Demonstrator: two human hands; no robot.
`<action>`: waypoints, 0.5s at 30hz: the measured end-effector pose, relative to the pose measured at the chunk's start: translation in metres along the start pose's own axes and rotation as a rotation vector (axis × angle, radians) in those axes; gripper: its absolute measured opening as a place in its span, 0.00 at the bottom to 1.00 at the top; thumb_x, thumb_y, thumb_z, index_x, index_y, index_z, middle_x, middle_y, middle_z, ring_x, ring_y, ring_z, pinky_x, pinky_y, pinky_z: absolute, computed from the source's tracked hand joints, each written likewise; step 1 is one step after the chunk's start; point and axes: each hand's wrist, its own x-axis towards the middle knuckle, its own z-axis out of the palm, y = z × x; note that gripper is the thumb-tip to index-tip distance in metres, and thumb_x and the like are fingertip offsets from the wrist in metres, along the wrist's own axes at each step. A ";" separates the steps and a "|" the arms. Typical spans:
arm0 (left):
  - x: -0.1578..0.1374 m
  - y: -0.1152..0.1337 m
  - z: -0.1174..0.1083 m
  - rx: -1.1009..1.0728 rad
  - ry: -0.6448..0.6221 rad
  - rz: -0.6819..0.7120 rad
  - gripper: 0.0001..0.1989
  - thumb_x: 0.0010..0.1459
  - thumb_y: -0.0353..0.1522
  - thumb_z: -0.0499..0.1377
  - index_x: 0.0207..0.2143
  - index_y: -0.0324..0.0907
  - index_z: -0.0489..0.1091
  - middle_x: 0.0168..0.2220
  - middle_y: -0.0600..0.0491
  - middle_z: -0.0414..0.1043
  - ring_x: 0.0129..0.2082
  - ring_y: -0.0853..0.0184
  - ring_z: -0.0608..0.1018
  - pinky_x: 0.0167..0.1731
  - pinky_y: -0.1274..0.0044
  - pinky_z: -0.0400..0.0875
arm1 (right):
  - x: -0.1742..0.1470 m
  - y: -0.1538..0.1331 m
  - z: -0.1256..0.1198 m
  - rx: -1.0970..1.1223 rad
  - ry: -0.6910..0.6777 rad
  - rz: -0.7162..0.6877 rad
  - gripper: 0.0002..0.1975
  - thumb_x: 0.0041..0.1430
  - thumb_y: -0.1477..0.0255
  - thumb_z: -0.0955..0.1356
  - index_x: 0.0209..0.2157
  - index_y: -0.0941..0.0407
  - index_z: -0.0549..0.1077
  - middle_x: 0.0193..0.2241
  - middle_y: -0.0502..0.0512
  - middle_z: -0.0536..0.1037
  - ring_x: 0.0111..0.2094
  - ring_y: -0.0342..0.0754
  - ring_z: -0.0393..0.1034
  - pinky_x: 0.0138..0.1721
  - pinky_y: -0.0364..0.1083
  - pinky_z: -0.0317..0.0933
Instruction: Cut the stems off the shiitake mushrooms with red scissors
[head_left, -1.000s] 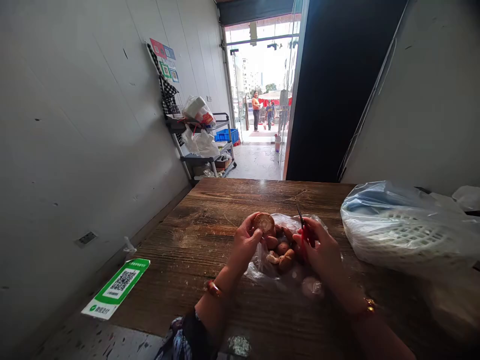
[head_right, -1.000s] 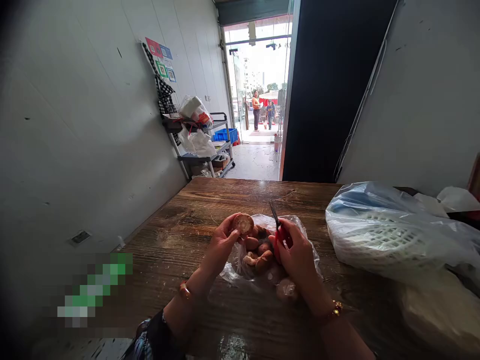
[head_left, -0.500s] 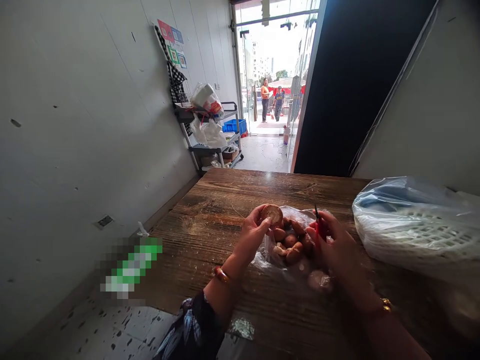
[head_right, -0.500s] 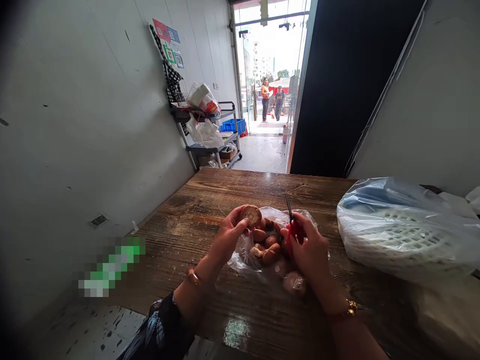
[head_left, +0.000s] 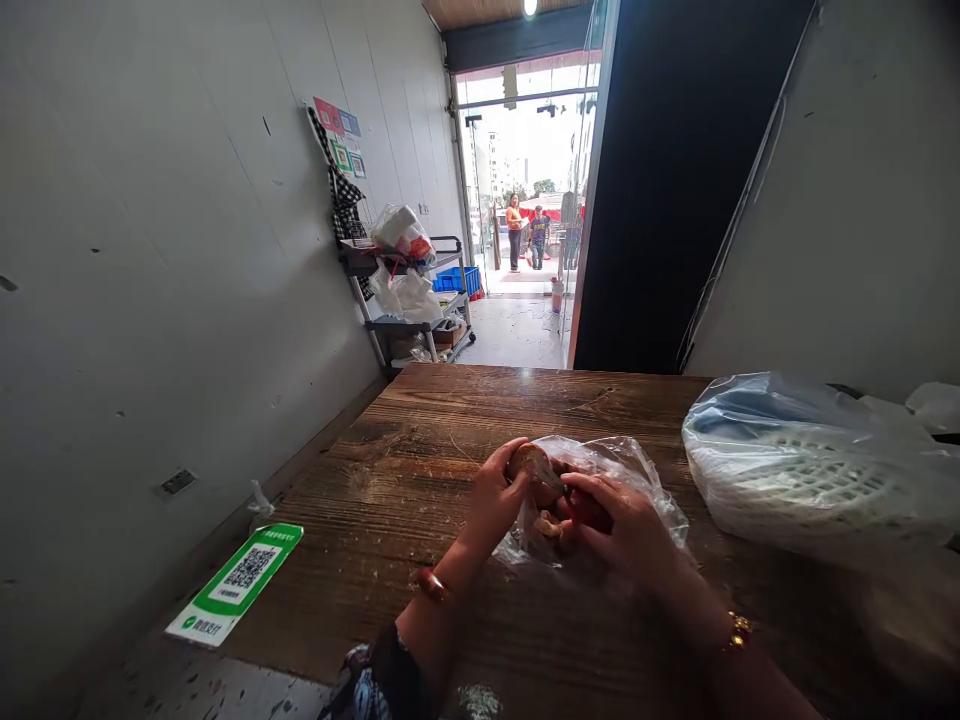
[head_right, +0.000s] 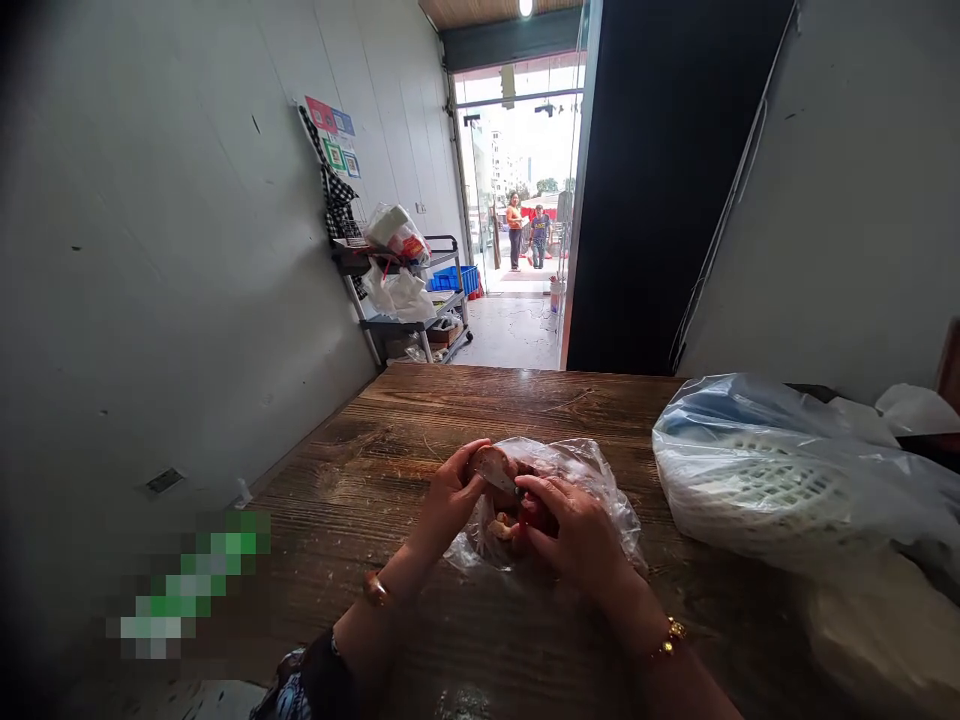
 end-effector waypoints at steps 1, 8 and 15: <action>0.000 0.000 0.000 0.021 0.006 0.008 0.21 0.54 0.32 0.61 0.52 0.39 0.72 0.50 0.44 0.76 0.51 0.57 0.77 0.53 0.67 0.69 | 0.000 0.000 0.000 -0.005 -0.022 -0.009 0.24 0.56 0.74 0.70 0.55 0.50 0.70 0.53 0.55 0.77 0.52 0.54 0.72 0.52 0.55 0.67; 0.000 -0.001 -0.001 0.074 0.000 0.013 0.24 0.52 0.29 0.60 0.53 0.39 0.71 0.50 0.45 0.76 0.50 0.58 0.77 0.53 0.67 0.70 | 0.002 -0.004 -0.009 0.040 -0.127 0.024 0.24 0.52 0.75 0.71 0.52 0.50 0.72 0.48 0.55 0.79 0.47 0.53 0.74 0.49 0.53 0.68; -0.001 0.006 0.001 0.090 -0.062 0.043 0.27 0.55 0.33 0.61 0.58 0.39 0.68 0.58 0.43 0.71 0.57 0.55 0.73 0.59 0.65 0.64 | 0.005 -0.006 -0.021 0.105 -0.230 0.026 0.22 0.53 0.75 0.70 0.52 0.50 0.73 0.44 0.54 0.79 0.44 0.53 0.74 0.46 0.53 0.67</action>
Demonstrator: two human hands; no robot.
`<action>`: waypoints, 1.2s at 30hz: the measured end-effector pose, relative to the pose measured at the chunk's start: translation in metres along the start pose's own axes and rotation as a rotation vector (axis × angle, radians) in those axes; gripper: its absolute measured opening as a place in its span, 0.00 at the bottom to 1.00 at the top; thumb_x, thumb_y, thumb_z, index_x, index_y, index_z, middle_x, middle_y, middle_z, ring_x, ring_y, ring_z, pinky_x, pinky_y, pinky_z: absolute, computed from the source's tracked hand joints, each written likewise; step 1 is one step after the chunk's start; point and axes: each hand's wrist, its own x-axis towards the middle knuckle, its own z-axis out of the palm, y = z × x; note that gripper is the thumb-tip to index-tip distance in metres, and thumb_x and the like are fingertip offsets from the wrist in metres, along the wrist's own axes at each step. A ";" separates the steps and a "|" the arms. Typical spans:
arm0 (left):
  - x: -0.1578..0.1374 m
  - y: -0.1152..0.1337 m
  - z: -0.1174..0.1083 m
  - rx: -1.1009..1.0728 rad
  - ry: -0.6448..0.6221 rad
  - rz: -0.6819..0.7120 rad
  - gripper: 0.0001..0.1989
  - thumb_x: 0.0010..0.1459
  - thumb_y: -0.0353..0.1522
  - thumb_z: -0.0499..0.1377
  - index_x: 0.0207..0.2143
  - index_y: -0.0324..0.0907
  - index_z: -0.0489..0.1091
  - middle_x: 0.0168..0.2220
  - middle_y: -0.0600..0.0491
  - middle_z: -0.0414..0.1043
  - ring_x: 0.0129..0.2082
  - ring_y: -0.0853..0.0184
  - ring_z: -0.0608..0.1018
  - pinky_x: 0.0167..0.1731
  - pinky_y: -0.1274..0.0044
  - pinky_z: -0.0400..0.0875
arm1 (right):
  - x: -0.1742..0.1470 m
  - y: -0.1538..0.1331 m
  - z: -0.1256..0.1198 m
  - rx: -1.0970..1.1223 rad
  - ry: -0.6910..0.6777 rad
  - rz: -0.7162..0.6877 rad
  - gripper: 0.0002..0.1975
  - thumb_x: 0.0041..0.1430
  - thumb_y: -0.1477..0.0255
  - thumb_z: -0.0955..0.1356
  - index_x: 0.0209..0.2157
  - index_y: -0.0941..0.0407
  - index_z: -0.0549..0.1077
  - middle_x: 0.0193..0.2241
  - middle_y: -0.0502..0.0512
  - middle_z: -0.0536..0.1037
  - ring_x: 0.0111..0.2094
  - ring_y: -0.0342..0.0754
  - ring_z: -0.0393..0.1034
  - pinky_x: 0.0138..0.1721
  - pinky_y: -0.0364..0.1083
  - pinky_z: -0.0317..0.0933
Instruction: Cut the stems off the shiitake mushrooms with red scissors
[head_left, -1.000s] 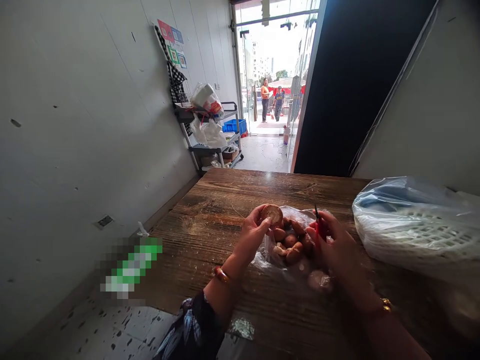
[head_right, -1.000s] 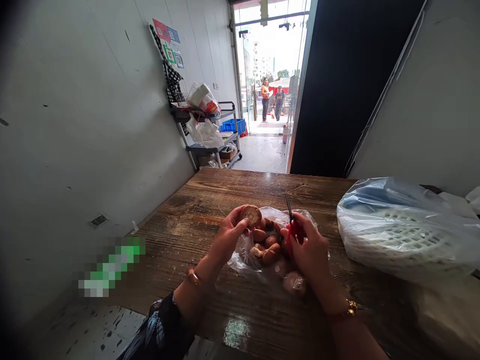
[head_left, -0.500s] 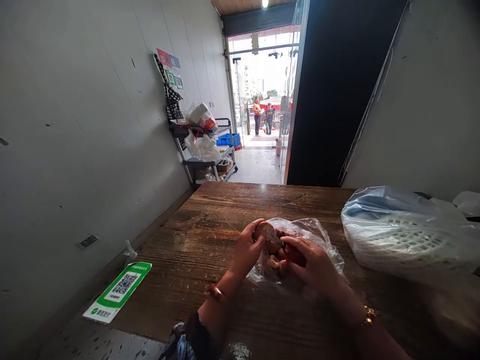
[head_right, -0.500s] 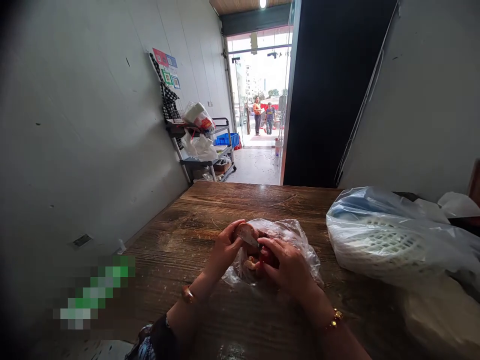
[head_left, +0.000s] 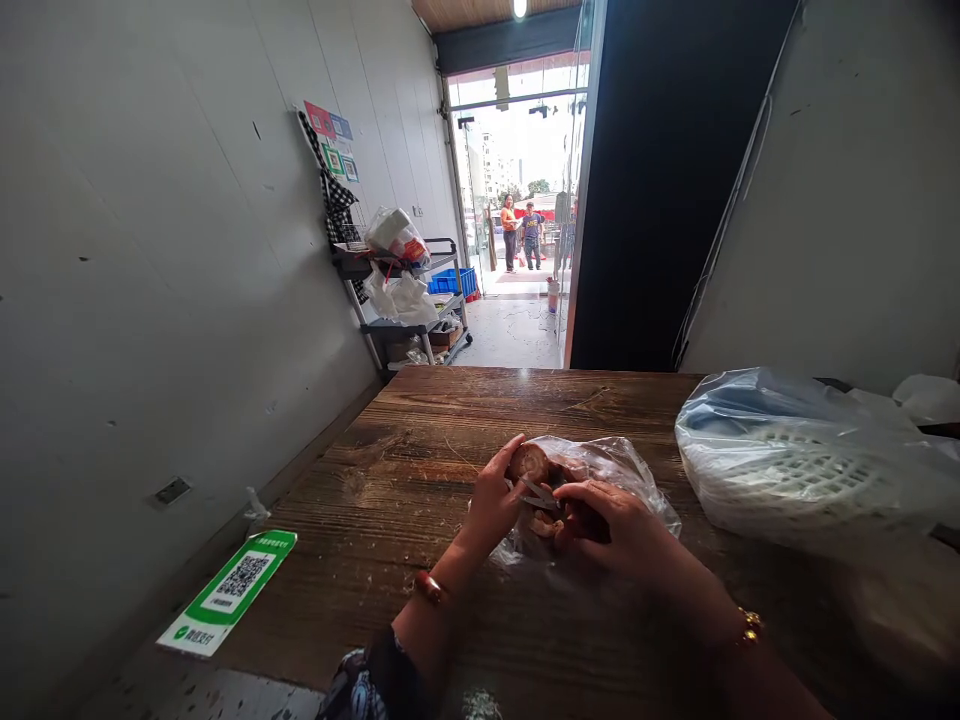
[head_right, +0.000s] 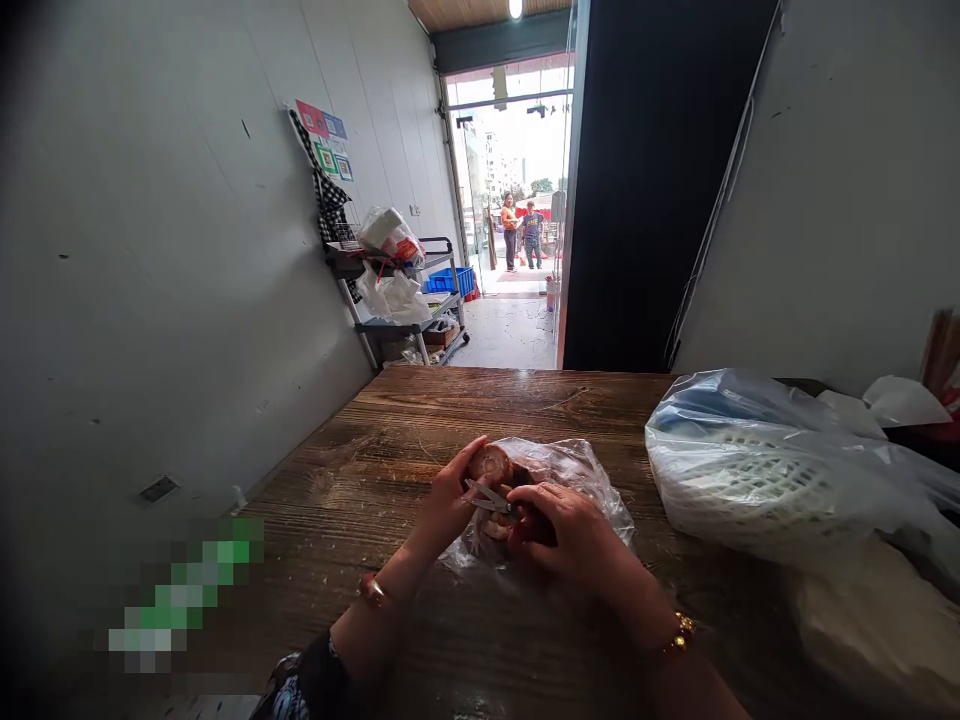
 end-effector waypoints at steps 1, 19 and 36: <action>0.000 0.000 0.001 0.010 -0.009 0.011 0.27 0.56 0.33 0.61 0.59 0.39 0.67 0.59 0.43 0.70 0.58 0.55 0.73 0.59 0.64 0.64 | 0.000 0.000 -0.001 0.003 -0.002 -0.004 0.22 0.53 0.75 0.69 0.51 0.50 0.73 0.43 0.54 0.79 0.43 0.53 0.74 0.46 0.53 0.67; -0.004 -0.008 0.019 0.135 0.019 0.104 0.20 0.60 0.34 0.60 0.55 0.47 0.67 0.45 0.51 0.72 0.36 0.67 0.74 0.42 0.73 0.71 | -0.005 0.000 -0.010 0.491 0.250 0.255 0.23 0.50 0.70 0.72 0.50 0.52 0.71 0.40 0.53 0.79 0.42 0.51 0.75 0.44 0.50 0.70; -0.012 0.013 0.023 0.590 -0.378 0.483 0.30 0.60 0.29 0.59 0.63 0.58 0.63 0.65 0.56 0.62 0.64 0.55 0.63 0.64 0.60 0.56 | -0.002 0.008 -0.007 0.733 0.433 0.297 0.24 0.50 0.67 0.74 0.50 0.50 0.70 0.41 0.53 0.79 0.41 0.51 0.76 0.43 0.50 0.71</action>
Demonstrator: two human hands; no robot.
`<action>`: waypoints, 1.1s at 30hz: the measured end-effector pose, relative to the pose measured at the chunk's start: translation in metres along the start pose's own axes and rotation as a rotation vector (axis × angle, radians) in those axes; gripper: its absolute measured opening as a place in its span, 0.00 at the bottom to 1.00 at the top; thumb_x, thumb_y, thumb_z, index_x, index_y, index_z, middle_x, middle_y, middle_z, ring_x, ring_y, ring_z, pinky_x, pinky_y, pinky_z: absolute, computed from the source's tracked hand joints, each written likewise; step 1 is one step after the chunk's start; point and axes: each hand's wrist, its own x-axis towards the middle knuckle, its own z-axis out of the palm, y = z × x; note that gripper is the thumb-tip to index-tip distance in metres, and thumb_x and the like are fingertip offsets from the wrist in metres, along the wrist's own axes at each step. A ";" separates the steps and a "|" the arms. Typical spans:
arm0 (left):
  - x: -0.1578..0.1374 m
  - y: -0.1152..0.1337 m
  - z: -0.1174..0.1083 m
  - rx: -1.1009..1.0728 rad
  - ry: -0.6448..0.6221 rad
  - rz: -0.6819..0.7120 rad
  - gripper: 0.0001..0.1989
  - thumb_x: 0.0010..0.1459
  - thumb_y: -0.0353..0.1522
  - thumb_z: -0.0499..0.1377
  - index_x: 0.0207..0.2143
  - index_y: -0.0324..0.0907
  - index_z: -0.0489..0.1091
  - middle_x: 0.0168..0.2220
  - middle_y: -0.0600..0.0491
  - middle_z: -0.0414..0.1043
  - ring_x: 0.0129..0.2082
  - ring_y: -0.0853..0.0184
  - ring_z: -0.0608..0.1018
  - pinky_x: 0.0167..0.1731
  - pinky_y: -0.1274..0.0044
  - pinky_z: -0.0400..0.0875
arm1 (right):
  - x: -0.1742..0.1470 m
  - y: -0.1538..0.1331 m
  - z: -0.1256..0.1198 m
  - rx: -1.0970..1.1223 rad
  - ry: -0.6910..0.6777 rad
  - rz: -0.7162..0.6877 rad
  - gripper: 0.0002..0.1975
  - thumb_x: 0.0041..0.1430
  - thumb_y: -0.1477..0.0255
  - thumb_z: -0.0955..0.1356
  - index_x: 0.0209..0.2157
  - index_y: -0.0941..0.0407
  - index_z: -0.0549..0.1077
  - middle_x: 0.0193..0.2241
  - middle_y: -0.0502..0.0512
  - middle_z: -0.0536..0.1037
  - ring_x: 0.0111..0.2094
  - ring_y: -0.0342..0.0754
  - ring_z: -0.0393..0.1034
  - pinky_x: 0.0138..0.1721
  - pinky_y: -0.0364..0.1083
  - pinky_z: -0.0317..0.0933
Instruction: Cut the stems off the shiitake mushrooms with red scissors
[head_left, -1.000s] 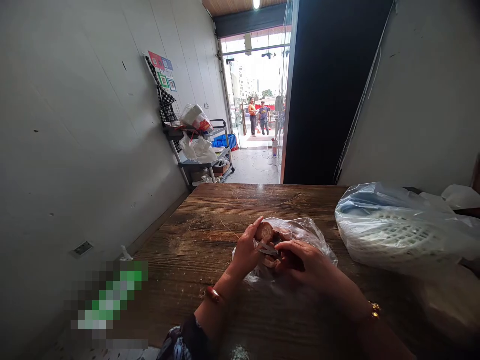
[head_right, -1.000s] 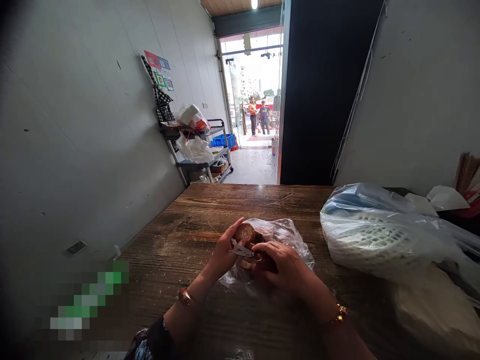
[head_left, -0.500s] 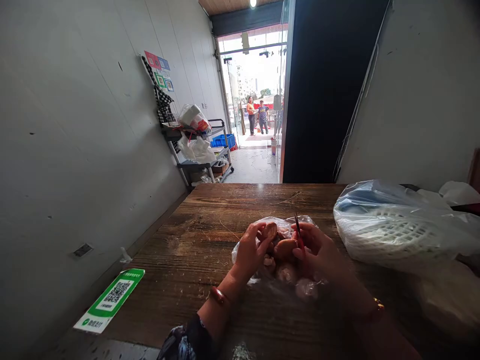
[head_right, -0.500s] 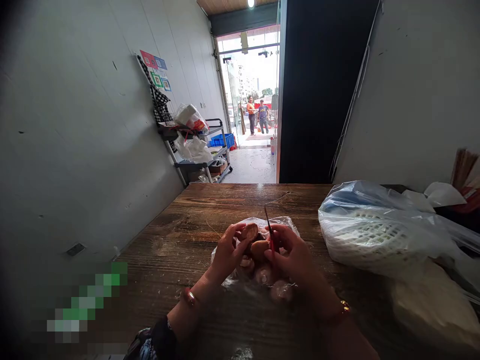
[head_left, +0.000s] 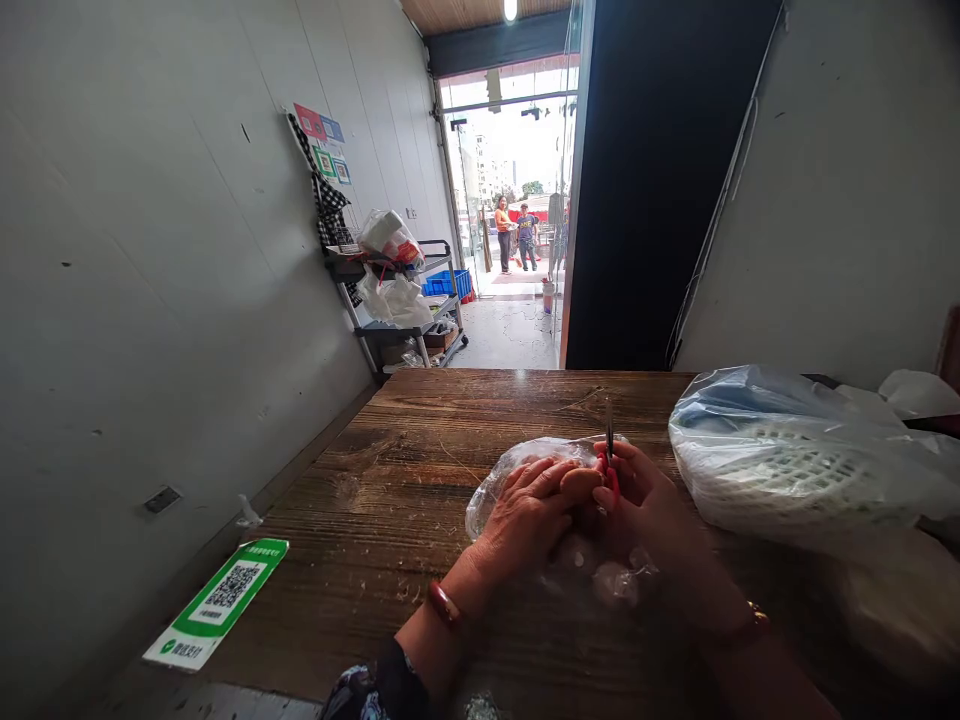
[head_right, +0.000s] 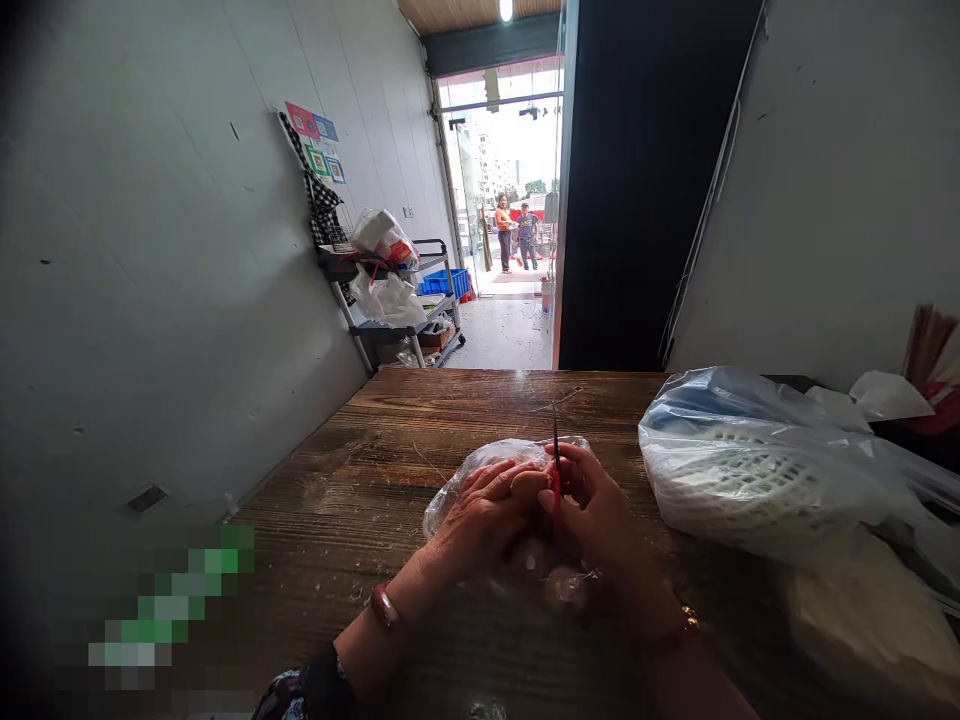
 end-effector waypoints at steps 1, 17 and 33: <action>-0.001 -0.001 0.001 0.010 -0.001 -0.005 0.30 0.59 0.30 0.60 0.63 0.58 0.63 0.65 0.56 0.62 0.65 0.54 0.63 0.64 0.59 0.55 | 0.000 0.000 0.000 -0.006 0.001 0.002 0.25 0.50 0.67 0.74 0.50 0.50 0.70 0.41 0.54 0.79 0.41 0.51 0.76 0.43 0.51 0.71; -0.001 0.006 -0.009 -0.588 0.339 -0.398 0.13 0.54 0.35 0.64 0.43 0.45 0.76 0.41 0.49 0.79 0.35 0.62 0.79 0.39 0.69 0.75 | -0.005 0.012 0.022 -0.281 0.150 -0.105 0.21 0.52 0.66 0.72 0.49 0.51 0.70 0.40 0.54 0.79 0.38 0.50 0.76 0.40 0.49 0.72; -0.002 0.005 -0.006 -1.262 0.146 -0.433 0.33 0.51 0.44 0.68 0.57 0.42 0.69 0.42 0.48 0.77 0.39 0.58 0.80 0.37 0.71 0.76 | -0.016 0.024 0.035 -0.484 0.114 -0.289 0.18 0.56 0.72 0.70 0.49 0.49 0.74 0.45 0.54 0.80 0.40 0.50 0.76 0.41 0.50 0.73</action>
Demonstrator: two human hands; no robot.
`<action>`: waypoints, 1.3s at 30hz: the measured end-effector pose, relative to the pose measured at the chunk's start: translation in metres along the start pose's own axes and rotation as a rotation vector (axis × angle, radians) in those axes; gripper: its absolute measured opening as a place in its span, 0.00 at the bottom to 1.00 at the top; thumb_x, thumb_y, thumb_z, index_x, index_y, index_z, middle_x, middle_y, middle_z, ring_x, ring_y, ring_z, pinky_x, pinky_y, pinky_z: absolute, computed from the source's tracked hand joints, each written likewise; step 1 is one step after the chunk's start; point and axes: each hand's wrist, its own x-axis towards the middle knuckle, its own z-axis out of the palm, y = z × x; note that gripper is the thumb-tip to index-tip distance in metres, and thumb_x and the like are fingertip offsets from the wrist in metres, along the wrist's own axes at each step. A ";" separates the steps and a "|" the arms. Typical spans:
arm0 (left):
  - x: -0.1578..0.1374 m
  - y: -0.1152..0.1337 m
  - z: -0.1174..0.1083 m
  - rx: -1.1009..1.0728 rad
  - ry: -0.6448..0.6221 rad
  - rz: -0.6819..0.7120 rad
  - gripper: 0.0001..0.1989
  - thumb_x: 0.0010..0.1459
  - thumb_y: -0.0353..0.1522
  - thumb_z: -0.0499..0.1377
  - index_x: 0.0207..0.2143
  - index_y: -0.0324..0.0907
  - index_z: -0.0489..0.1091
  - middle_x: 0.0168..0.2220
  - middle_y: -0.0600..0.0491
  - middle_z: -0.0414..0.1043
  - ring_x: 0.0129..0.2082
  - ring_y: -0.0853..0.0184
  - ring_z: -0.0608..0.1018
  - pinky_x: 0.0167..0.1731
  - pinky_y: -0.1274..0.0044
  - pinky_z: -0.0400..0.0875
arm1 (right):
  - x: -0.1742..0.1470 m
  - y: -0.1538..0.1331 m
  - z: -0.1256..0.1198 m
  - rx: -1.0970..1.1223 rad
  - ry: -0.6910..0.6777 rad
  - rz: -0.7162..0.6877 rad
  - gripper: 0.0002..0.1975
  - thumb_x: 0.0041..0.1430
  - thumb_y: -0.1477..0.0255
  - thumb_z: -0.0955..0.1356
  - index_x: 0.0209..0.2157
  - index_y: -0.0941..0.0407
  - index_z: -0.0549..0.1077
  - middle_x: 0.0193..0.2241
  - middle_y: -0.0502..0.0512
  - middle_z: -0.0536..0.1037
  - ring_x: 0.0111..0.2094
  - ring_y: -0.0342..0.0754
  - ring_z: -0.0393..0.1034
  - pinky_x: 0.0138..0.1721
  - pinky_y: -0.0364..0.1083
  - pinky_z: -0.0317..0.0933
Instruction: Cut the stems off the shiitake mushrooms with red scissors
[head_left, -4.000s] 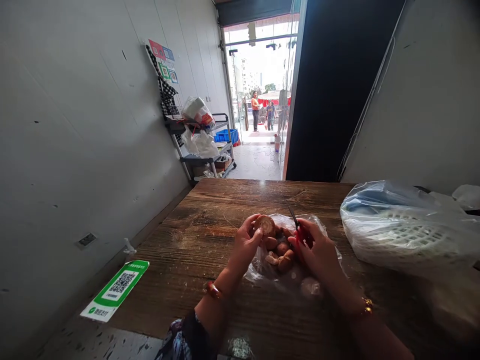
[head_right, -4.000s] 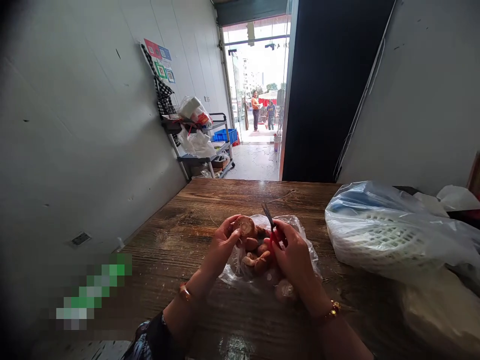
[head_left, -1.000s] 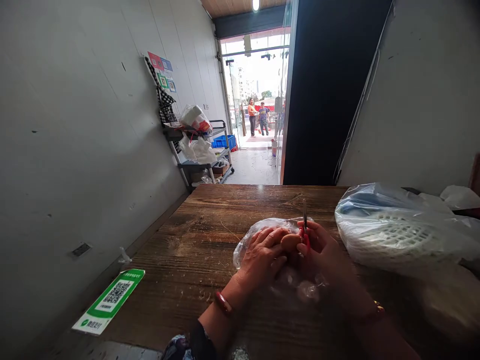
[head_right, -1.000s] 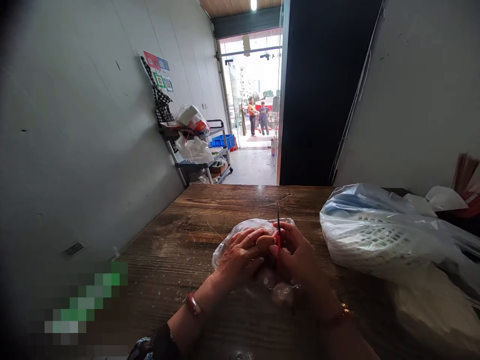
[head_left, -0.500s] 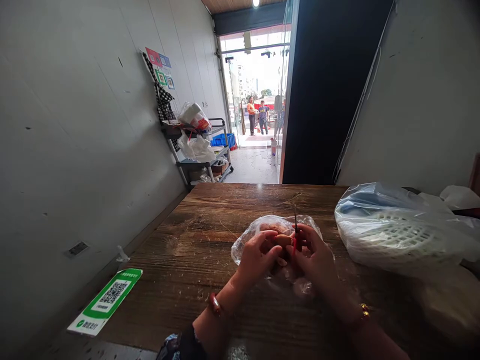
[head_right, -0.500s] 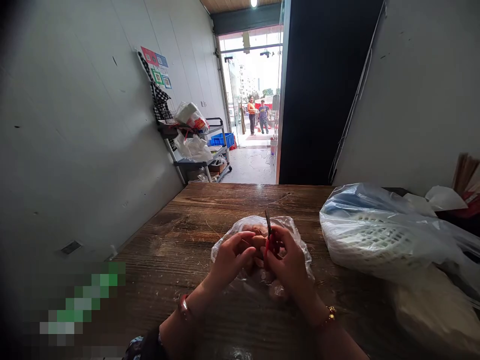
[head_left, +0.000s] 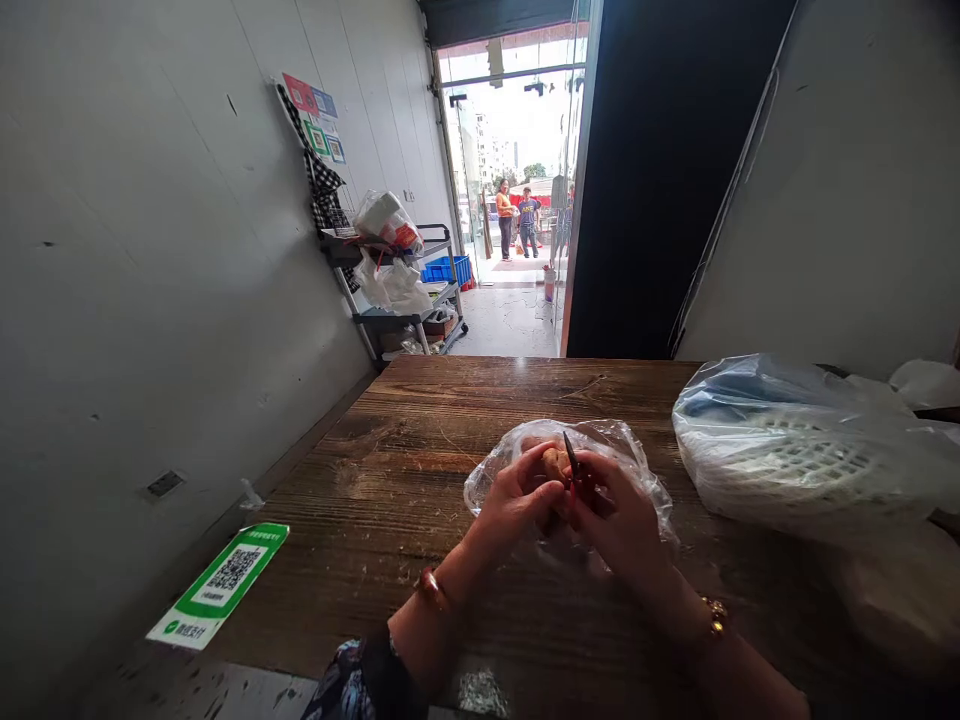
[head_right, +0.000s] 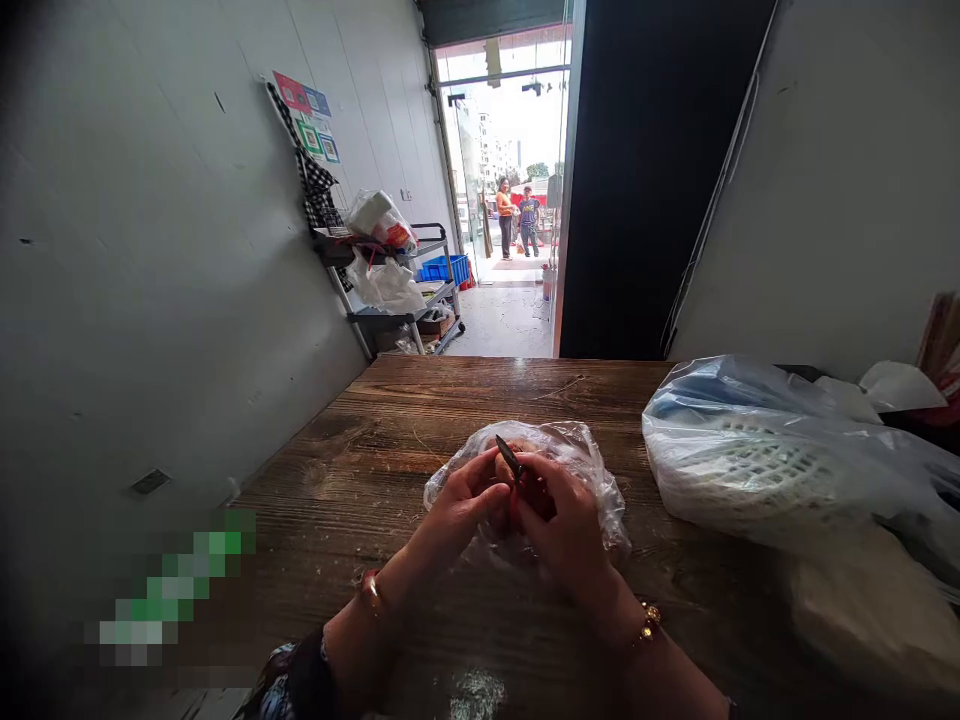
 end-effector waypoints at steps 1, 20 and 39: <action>0.000 -0.001 -0.001 -0.012 -0.003 -0.007 0.33 0.51 0.43 0.68 0.58 0.42 0.68 0.43 0.48 0.77 0.40 0.58 0.80 0.38 0.71 0.76 | 0.000 -0.001 0.000 0.036 -0.015 0.014 0.18 0.57 0.71 0.69 0.50 0.49 0.74 0.44 0.54 0.80 0.39 0.50 0.77 0.40 0.50 0.73; 0.004 0.006 -0.014 -0.431 0.094 0.042 0.23 0.58 0.35 0.66 0.55 0.42 0.68 0.51 0.46 0.75 0.45 0.61 0.80 0.41 0.75 0.75 | 0.020 -0.005 -0.049 -0.372 -0.246 -0.127 0.20 0.61 0.68 0.67 0.55 0.50 0.74 0.38 0.54 0.80 0.34 0.48 0.75 0.37 0.47 0.70; 0.006 0.000 -0.018 -0.108 0.122 0.143 0.27 0.56 0.32 0.67 0.57 0.47 0.67 0.59 0.48 0.70 0.57 0.59 0.72 0.55 0.70 0.69 | 0.023 -0.010 -0.054 -0.517 -0.395 -0.117 0.21 0.60 0.68 0.68 0.55 0.49 0.75 0.48 0.57 0.80 0.42 0.53 0.76 0.42 0.51 0.71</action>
